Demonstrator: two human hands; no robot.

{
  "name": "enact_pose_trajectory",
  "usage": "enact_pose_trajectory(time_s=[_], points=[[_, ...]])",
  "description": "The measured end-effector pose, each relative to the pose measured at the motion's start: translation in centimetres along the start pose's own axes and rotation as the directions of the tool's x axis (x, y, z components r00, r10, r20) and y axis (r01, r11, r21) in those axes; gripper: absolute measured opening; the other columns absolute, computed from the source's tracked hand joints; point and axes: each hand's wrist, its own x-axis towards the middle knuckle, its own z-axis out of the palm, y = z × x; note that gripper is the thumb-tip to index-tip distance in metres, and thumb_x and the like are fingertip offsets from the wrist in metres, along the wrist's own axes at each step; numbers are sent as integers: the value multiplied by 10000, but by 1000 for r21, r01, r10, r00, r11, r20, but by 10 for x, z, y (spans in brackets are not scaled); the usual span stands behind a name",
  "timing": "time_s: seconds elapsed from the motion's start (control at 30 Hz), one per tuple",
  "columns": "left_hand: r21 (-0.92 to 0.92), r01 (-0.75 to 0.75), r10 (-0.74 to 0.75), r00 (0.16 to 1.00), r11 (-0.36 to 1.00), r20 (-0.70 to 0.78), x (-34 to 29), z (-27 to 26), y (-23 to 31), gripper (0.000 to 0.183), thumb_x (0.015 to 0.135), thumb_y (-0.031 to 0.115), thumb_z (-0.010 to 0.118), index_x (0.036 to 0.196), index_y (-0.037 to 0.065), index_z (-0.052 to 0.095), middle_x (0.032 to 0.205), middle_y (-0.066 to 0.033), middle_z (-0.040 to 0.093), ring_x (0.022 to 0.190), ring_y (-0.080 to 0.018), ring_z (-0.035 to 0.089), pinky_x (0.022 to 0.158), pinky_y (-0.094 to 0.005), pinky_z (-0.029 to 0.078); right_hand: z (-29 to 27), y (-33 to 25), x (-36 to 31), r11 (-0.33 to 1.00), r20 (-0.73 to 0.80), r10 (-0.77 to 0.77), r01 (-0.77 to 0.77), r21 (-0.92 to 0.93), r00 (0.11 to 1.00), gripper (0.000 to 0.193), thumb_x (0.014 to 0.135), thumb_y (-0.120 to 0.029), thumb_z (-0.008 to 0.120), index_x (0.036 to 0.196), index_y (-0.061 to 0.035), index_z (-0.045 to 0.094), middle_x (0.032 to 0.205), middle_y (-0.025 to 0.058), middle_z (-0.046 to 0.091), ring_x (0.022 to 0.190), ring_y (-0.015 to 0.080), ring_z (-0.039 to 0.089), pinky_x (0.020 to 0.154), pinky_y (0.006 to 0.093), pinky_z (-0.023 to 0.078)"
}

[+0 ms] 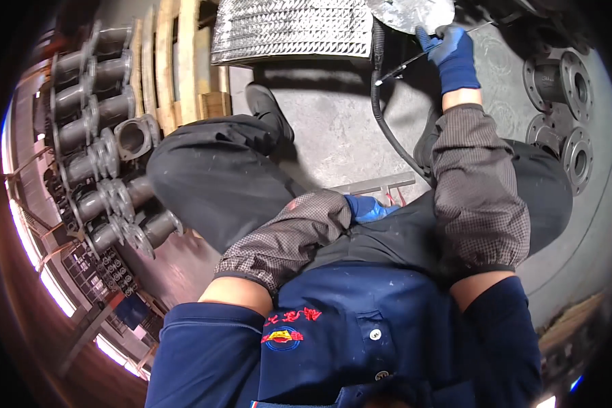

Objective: The person cleans a metal casting by scraping the surface and edges with a metal pick, then brushes the interior and exterior of the part with a small brush.

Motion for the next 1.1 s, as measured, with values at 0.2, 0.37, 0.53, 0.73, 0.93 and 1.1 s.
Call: enact_pose_trajectory(time_s=[0.2, 0.37, 0.53, 0.73, 0.93, 1.1], points=[[-44, -46, 52, 988, 998, 142, 8, -39, 2, 515, 898, 515, 441, 1053, 80, 669, 975, -163, 664, 953, -262, 602, 864, -373, 442, -38, -40, -5, 953, 120, 150, -111, -281, 981, 311, 661, -240, 775, 646, 23, 609, 702, 225, 586, 664, 388, 592, 610, 440, 475], [-127, -43, 71, 972, 991, 224, -8, -80, -6, 478, 902, 484, 434, 1051, 97, 671, 968, -169, 663, 956, -274, 606, 871, -384, 441, -44, -50, -14, 978, 200, 60, -18, -207, 978, 293, 673, -195, 765, 664, 18, 564, 677, 195, 541, 662, 392, 559, 606, 442, 452], [-241, -26, 91, 960, 970, 264, -25, -148, 6, 443, 907, 453, 427, 1050, 113, 672, 961, -176, 662, 959, -286, 609, 878, -394, 441, -53, -74, 2, -228, 480, 837, -628, 744, 263, 221, 816, -28, 512, 1034, 4, 534, 784, 130, 596, 589, 271, 572, 495, 336, 427], [-256, -37, 62, 994, 966, 91, -54, -175, -7, 404, 912, 416, 419, 1049, 133, 674, 953, -184, 661, 962, -301, 614, 886, -407, 439, 1, -28, -15, -45, 479, 713, -648, 760, 512, 325, 884, -116, 380, 1174, -50, 510, 1032, 137, 614, 838, 238, 601, 674, 352, 506], [5, -222, 161, 693, 975, -702, -50, -167, -21, 451, 858, 455, 553, 1032, 52, 653, 923, -163, 676, 900, -293, 640, 789, -366, 487, 26, -42, -6, -236, 519, 679, -514, 824, 519, 286, 871, -130, 422, 1099, -53, 577, 1027, 114, 630, 862, 248, 614, 697, 396, 530], [-527, -666, 49, 644, 528, -764, -65, -246, 5, 411, 887, 357, 545, 1002, -26, 645, 874, -84, 692, 735, -151, 621, 665, -294, 494, 8, -22, -1, 888, 178, 459, -455, -64, 870, 267, 679, -151, 689, 919, -39, 658, 888, 159, 670, 789, 297, 659, 672, 386, 538]])
